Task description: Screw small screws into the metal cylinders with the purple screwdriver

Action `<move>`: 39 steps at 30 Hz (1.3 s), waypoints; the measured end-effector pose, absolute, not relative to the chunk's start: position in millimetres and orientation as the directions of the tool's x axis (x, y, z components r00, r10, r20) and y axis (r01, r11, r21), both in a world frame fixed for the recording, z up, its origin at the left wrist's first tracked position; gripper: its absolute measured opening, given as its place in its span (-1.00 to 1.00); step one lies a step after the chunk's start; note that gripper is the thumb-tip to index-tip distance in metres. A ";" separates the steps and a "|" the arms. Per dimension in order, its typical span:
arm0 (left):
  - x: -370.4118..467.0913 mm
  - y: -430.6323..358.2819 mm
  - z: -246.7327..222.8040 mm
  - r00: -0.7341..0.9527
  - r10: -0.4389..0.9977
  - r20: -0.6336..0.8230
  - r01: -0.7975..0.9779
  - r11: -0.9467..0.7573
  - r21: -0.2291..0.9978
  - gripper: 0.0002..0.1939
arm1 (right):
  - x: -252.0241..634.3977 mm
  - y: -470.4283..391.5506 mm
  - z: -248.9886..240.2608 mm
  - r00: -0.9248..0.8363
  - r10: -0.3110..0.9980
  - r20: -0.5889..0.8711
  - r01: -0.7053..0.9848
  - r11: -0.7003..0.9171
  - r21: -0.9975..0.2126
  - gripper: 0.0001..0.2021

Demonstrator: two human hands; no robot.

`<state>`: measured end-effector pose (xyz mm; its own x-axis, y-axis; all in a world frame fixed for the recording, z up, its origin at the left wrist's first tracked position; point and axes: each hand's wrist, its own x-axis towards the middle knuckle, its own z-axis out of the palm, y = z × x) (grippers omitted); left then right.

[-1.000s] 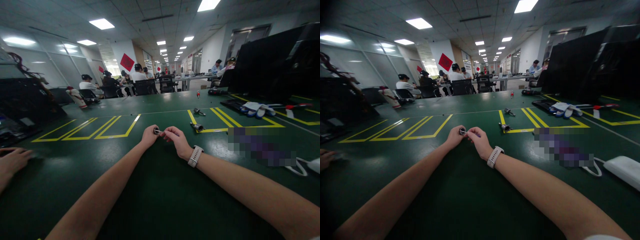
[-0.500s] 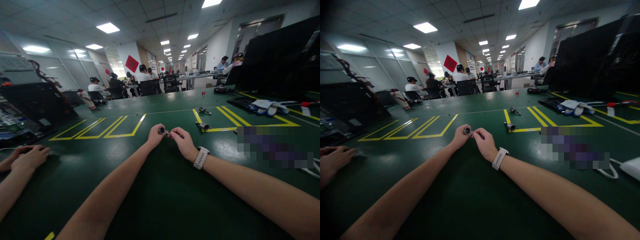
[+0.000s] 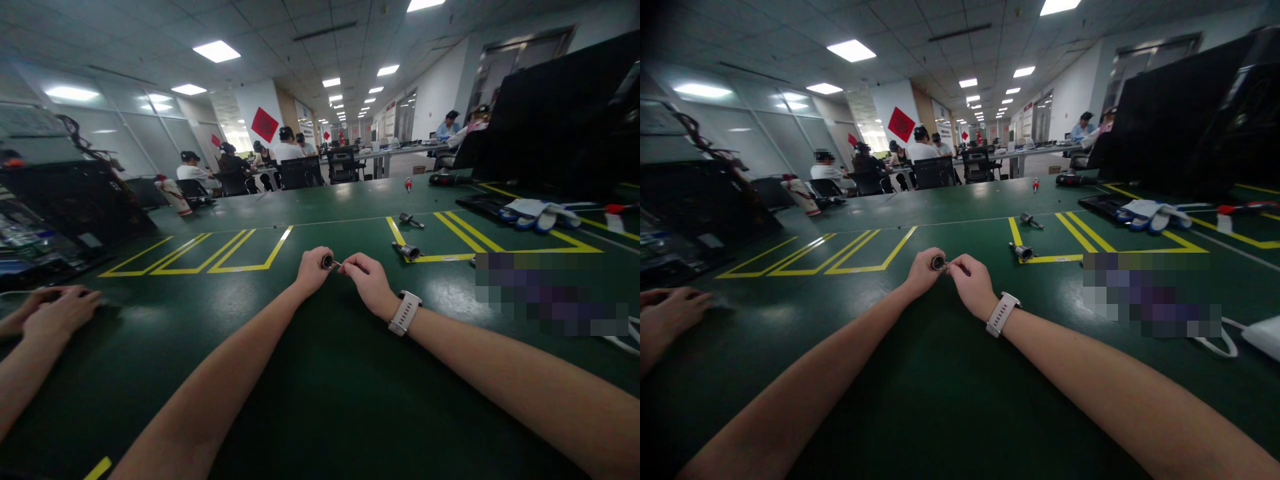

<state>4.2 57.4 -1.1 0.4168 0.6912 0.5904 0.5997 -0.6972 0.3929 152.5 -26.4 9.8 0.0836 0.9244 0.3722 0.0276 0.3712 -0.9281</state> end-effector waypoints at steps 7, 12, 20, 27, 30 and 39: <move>4.8 56.4 -2.5 0.494 0.665 0.560 0.542 -0.739 0.400 -0.84 | 162.2 -9.5 2.8 0.109 0.983 0.146 -0.244 0.169 -0.955 -0.89; 5.2 56.8 -3.7 0.499 0.670 0.550 0.528 -0.738 0.420 -0.83 | 164.5 -8.3 0.2 0.107 0.987 0.118 -0.301 0.145 -0.943 -0.88; 4.4 56.3 -2.3 0.486 0.687 0.541 0.582 -0.716 0.386 -0.90 | 155.4 -23.0 8.6 0.130 0.963 0.234 -0.217 0.258 -0.942 -0.91; 4.8 54.6 -0.7 0.531 0.678 0.508 0.536 -0.733 0.419 -0.87 | 163.6 -10.7 3.8 0.115 0.990 0.077 -0.314 0.110 -0.943 -0.90; 5.0 53.8 -0.7 0.544 0.678 0.494 0.504 -0.735 0.453 -0.88 | 165.9 -6.4 3.2 0.111 0.994 0.012 -0.348 0.050 -0.936 -0.89; 5.0 55.8 -2.6 0.537 0.691 0.484 0.508 -0.723 0.469 -0.89 | 161.7 -14.6 5.7 0.159 0.981 0.114 -0.315 0.160 -0.935 -0.91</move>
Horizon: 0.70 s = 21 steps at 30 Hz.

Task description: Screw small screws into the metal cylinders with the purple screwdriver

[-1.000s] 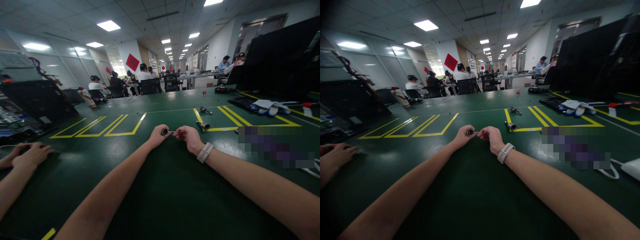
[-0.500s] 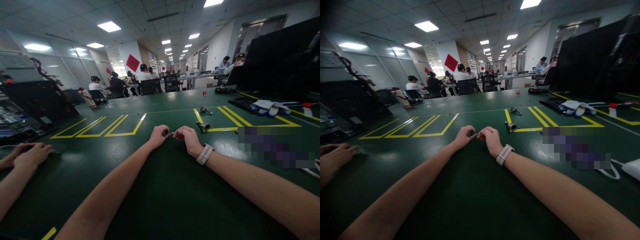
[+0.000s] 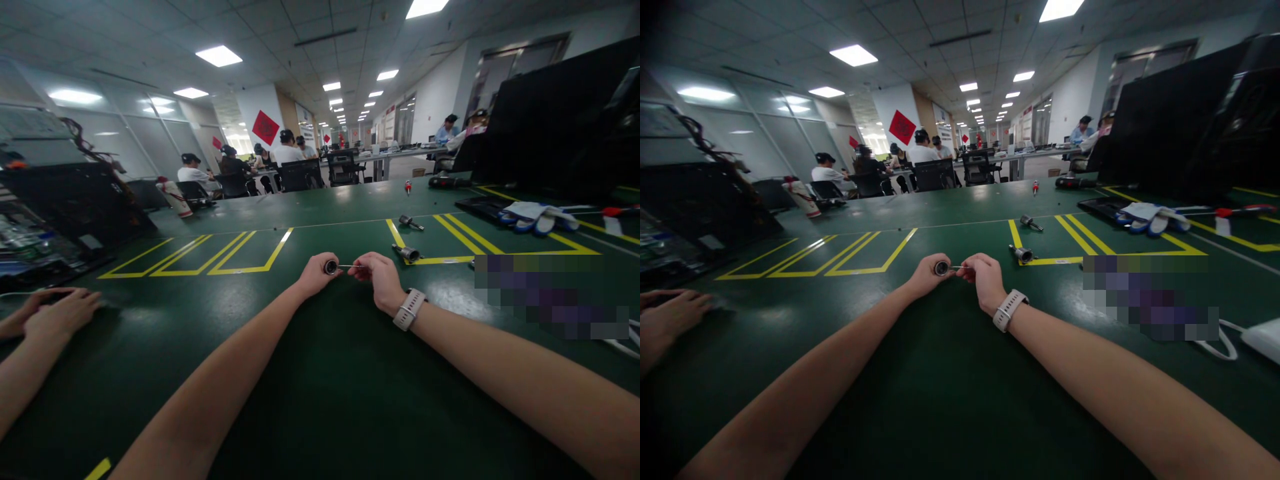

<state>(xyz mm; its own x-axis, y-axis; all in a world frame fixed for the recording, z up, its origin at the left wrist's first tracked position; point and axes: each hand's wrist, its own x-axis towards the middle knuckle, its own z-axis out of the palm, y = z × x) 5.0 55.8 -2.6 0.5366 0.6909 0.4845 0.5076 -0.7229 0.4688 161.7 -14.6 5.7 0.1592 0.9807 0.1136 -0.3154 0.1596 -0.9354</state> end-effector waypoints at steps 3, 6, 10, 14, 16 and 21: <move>4.5 56.7 -2.7 0.533 0.691 0.489 0.538 -0.722 0.435 -0.91 | 158.5 -20.9 8.8 0.162 0.973 0.167 -0.268 0.206 -0.941 -0.92; 4.7 56.2 -1.7 0.540 0.683 0.492 0.553 -0.728 0.404 -0.91 | 157.5 -22.9 10.7 0.147 0.974 0.173 -0.249 0.206 -0.946 -0.91; 5.2 54.9 -0.1 0.549 0.677 0.490 0.554 -0.734 0.393 -0.89 | 161.5 -16.6 7.9 0.123 0.988 0.098 -0.287 0.130 -0.949 -0.90; 5.3 54.6 -0.4 0.545 0.678 0.493 0.538 -0.734 0.414 -0.85 | 166.1 -9.6 4.4 0.099 0.995 0.014 -0.338 0.046 -0.940 -0.90; 5.4 54.6 -0.9 0.540 0.679 0.498 0.521 -0.734 0.436 -0.84 | 166.8 -8.7 4.4 0.092 0.996 -0.009 -0.355 0.025 -0.935 -0.90; 6.2 54.3 -0.8 0.525 0.693 0.493 0.452 -0.719 0.528 -0.82 | 165.8 -9.9 5.6 0.083 0.996 -0.024 -0.381 0.010 -0.924 -0.90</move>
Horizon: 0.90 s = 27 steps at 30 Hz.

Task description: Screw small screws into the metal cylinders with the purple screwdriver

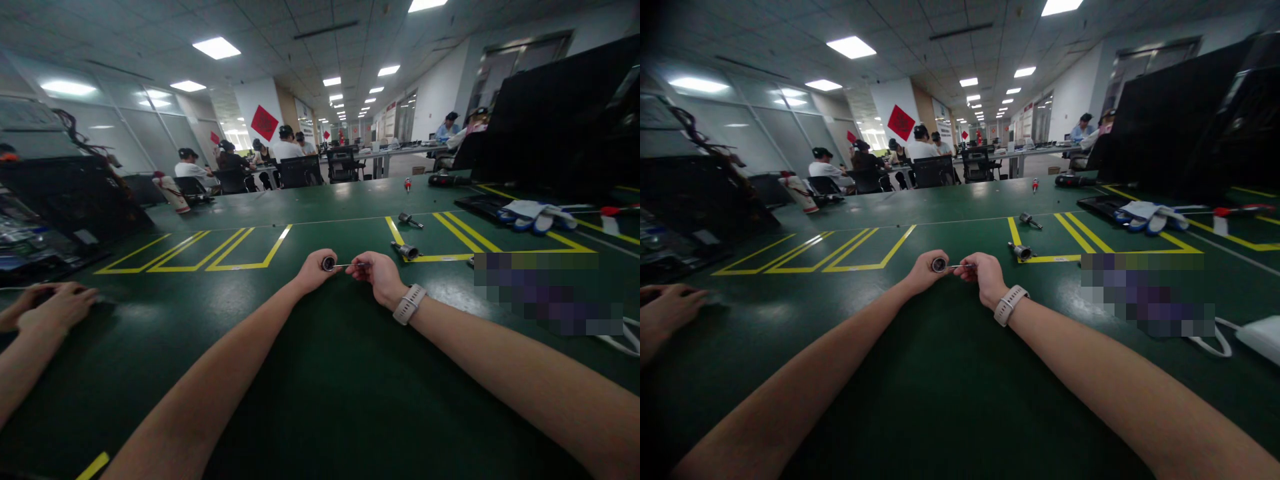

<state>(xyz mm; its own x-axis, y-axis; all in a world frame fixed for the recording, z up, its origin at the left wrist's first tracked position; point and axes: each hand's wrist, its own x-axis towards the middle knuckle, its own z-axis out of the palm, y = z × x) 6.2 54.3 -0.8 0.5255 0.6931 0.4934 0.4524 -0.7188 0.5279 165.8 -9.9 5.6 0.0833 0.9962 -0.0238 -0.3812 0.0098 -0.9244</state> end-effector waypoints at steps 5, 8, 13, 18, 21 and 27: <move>6.8 54.3 0.0 0.491 0.713 0.501 0.455 -0.700 0.551 -0.81 | 164.8 -9.4 3.6 0.067 0.998 -0.001 -0.393 0.025 -0.919 -0.91; 6.6 54.7 0.1 0.447 0.728 0.520 0.502 -0.685 0.528 -0.83 | 164.4 -9.8 2.7 0.053 0.998 0.015 -0.397 0.035 -0.917 -0.94; 6.4 53.4 0.2 0.456 0.725 0.517 0.490 -0.689 0.534 -0.84 | 164.8 -9.3 2.7 0.038 0.999 0.005 -0.419 0.020 -0.908 -0.93; 7.1 53.4 -0.9 0.517 0.700 0.492 0.442 -0.711 0.547 -0.89 | 165.5 -7.9 3.9 0.043 0.998 -0.040 -0.445 -0.017 -0.895 -0.90; 6.6 54.7 -1.7 0.521 0.696 0.494 0.440 -0.715 0.543 -0.88 | 165.8 -8.9 5.1 0.047 0.997 -0.055 -0.456 -0.027 -0.890 -0.90; 4.5 56.3 -2.9 0.531 0.665 0.524 0.442 -0.746 0.499 -0.86 | 165.6 -11.2 6.8 0.067 0.996 -0.060 -0.463 -0.022 -0.886 -0.89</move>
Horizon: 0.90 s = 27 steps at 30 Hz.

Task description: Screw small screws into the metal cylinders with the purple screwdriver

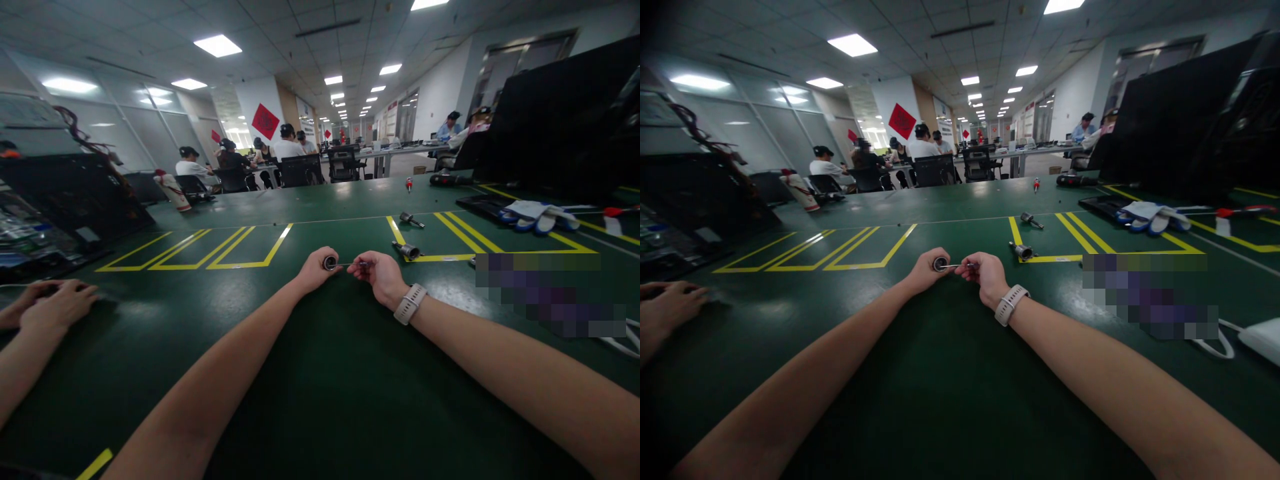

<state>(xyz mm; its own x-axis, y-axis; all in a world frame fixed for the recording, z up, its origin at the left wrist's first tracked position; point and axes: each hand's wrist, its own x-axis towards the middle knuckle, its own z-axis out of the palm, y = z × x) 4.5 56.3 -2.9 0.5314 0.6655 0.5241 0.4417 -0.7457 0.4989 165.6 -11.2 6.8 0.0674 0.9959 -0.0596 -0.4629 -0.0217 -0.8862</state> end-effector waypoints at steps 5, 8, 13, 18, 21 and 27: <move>3.3 59.1 -5.1 0.525 0.666 0.530 0.474 -0.746 0.468 -0.86 | 164.9 -11.8 7.3 0.107 0.993 -0.053 -0.454 0.002 -0.891 -0.89; 2.6 60.1 -5.4 0.524 0.667 0.530 0.492 -0.745 0.451 -0.87 | 165.1 -11.8 6.2 0.139 0.990 -0.032 -0.436 0.032 -0.899 -0.89; 1.7 60.3 -5.4 0.526 0.664 0.531 0.505 -0.746 0.434 -0.87 | 165.5 -11.7 5.5 0.199 0.980 -0.004 -0.399 0.077 -0.914 -0.87; 0.8 61.3 -7.0 0.527 0.674 0.518 0.522 -0.738 0.428 -0.87 | 165.0 -11.5 6.0 0.247 0.968 0.033 -0.345 0.120 -0.931 -0.87; 0.6 61.5 -7.3 0.522 0.683 0.512 0.540 -0.729 0.422 -0.89 | 164.7 -12.6 6.3 0.250 0.964 0.091 -0.298 0.166 -0.940 -0.88; 1.8 59.8 -7.0 0.509 0.695 0.508 0.551 -0.717 0.428 -0.91 | 160.2 -21.6 8.8 0.129 0.949 0.287 -0.099 0.300 -0.949 -0.88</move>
<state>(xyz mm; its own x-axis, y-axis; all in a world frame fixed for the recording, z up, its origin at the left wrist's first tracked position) 1.8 59.8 -7.0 0.5091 0.6947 0.5081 0.5509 -0.7166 0.4278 160.2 -21.6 8.8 0.1294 0.9493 0.2865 -0.0990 0.2999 -0.9488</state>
